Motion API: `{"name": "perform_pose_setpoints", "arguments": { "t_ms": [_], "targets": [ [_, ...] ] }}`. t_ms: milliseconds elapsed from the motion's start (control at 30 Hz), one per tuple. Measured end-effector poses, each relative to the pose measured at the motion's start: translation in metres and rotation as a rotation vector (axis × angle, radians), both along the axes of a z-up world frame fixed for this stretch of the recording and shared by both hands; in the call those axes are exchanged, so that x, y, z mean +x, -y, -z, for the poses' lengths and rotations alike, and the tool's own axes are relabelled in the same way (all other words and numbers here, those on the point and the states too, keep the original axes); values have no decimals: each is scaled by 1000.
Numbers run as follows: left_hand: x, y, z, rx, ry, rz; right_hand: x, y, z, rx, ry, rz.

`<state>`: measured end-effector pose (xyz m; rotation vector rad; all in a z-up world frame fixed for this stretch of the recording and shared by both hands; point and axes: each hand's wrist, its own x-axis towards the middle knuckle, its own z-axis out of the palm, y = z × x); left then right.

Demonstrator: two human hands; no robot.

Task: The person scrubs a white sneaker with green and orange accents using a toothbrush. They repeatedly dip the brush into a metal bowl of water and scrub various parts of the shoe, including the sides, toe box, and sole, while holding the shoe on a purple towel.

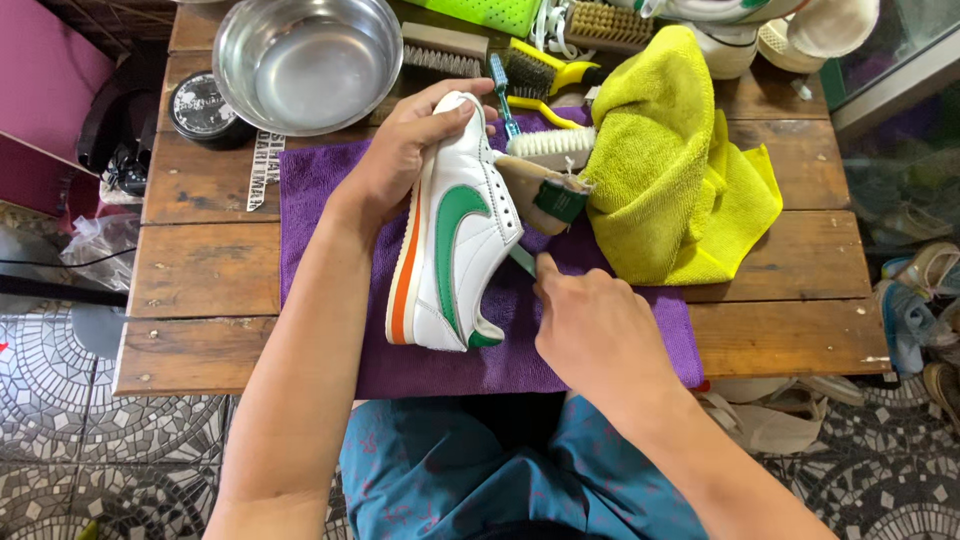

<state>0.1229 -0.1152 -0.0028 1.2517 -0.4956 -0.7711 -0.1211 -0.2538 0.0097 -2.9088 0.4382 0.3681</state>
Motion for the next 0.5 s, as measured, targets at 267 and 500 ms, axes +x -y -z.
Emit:
{"name": "perform_pose_setpoints", "arguments": {
  "t_ms": [267, 500],
  "targets": [
    [1, -2, -2, -13, 2, 2, -10, -5, -30, 80, -110, -26],
    [4, 0, 9, -91, 11, -16, -55, -9, -25, 72, -178, -19]
  ]
}}
